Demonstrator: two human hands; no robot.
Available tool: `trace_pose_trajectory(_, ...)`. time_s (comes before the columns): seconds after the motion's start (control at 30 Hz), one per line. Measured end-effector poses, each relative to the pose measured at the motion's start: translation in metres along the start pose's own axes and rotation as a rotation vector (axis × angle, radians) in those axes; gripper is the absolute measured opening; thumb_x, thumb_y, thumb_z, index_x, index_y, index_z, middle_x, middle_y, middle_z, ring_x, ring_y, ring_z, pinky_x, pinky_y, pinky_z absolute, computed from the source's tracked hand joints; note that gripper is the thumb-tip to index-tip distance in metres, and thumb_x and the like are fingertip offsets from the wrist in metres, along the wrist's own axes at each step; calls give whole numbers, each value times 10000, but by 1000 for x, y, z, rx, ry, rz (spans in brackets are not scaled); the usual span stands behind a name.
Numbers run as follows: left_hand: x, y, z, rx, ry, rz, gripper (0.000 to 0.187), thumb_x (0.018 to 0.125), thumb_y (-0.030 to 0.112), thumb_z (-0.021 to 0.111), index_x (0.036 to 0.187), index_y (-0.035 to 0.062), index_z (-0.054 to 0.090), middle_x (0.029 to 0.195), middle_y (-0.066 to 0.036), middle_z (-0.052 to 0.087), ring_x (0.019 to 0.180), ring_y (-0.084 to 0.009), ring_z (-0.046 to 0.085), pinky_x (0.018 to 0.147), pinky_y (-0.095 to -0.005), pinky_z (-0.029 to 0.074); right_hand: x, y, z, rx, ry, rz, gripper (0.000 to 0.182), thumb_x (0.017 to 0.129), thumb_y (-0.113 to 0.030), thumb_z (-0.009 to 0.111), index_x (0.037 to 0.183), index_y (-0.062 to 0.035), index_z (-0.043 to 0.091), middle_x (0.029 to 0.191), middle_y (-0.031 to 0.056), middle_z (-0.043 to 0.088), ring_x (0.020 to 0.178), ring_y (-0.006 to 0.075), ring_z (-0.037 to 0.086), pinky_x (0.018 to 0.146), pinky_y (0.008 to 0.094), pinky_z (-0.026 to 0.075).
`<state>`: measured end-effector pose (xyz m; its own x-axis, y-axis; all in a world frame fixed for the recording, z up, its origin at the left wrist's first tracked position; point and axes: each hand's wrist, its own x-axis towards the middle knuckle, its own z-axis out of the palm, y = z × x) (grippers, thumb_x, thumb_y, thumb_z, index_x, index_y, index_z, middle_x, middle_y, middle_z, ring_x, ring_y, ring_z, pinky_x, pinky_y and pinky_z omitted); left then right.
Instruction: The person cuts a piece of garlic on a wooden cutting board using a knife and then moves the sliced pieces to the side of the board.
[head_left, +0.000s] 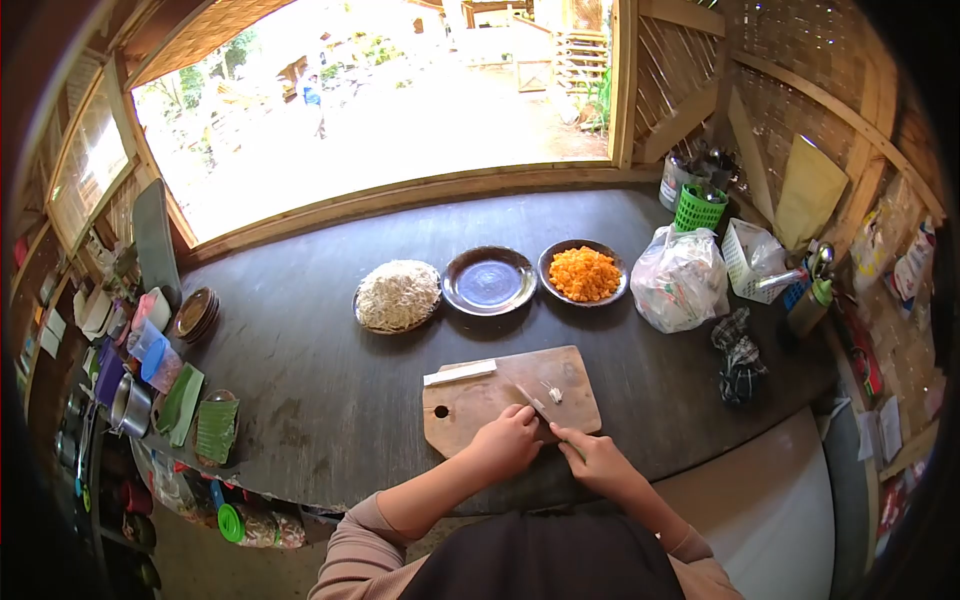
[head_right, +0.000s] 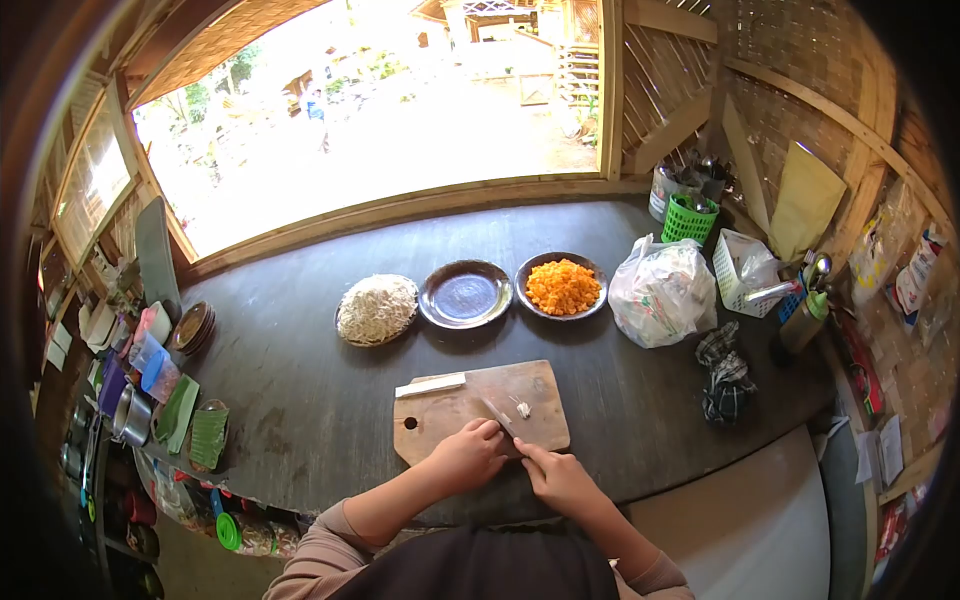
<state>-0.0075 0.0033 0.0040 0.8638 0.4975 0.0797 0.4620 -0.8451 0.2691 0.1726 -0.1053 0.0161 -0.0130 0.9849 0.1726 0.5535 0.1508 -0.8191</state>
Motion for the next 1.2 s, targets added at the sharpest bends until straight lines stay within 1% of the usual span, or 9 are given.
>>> trace_pose_trajectory(0.07,1,-5,6,35,20,71,346,884,261,611,1109,0,636,1161,-123,587,1146,-301,521,978,-369,467,6,0,4,-11,29,-43,343,949,-91,542,1287,-61,593,1024,240,674,926,409,659,812,443,531)
trace_pose_trajectory(0.17,-1,0,-1,-3,42,29,340,872,252,618,1116,17,640,1144,-116,596,1131,-294,528,970,-367,471,11,6,10,-7,70,-102,338,946,-90,546,1278,-62,598,997,235,677,886,408,664,793,447,531)
trace_pose_trajectory(0.3,1,-7,10,31,77,91,332,871,249,622,1096,5,639,1132,-117,594,1121,-294,533,960,-361,480,9,10,7,2,55,-102,337,946,-94,553,1279,-60,598,1013,241,675,907,406,664,793,438,535)
trace_pose_trajectory(0.37,0,-1,-1,40,17,43,321,877,252,624,1067,-6,643,1128,-116,590,1127,-293,530,958,-356,482,4,4,3,1,34,-64,337,946,-101,565,1279,-56,598,1034,251,669,939,407,660,801,428,538)
trace_pose_trajectory(0.57,-1,3,-3,2,18,6,316,891,258,617,1046,-15,647,1115,-127,591,1144,-302,518,964,-363,476,-5,-8,-7,35,-6,34,352,945,-110,578,1292,-57,591,1050,249,671,951,414,659,816,416,538)
trace_pose_trajectory(0.8,0,0,2,27,10,16,320,894,259,608,1086,6,648,1149,-116,598,1151,-301,516,991,-366,458,-2,-4,-3,16,-3,16,350,948,-111,568,1293,-62,591,1037,244,675,947,406,661,812,423,537)
trace_pose_trajectory(0.9,0,3,-3,64,-20,38,318,892,252,605,1095,12,652,1157,-114,602,1150,-298,518,997,-364,448,6,2,4,4,34,-55,340,949,-109,561,1283,-58,595,1020,243,675,932,405,664,803,431,536)
trace_pose_trajectory(0.97,0,-2,4,-4,19,37,327,889,247,605,1106,7,648,1158,-113,603,1149,-296,522,993,-370,456,10,0,4,-7,-19,26,334,946,-93,564,1274,-42,599,1107,231,670,1019,387,658,878,412,529)
trace_pose_trajectory(1.2,-1,5,-7,28,4,11,356,896,265,610,1109,-19,637,1187,-136,584,1165,-307,524,999,-366,462,0,-3,-3,16,-11,31,328,944,-107,575,1265,-44,602,1129,222,667,1055,381,645,893,407,529)
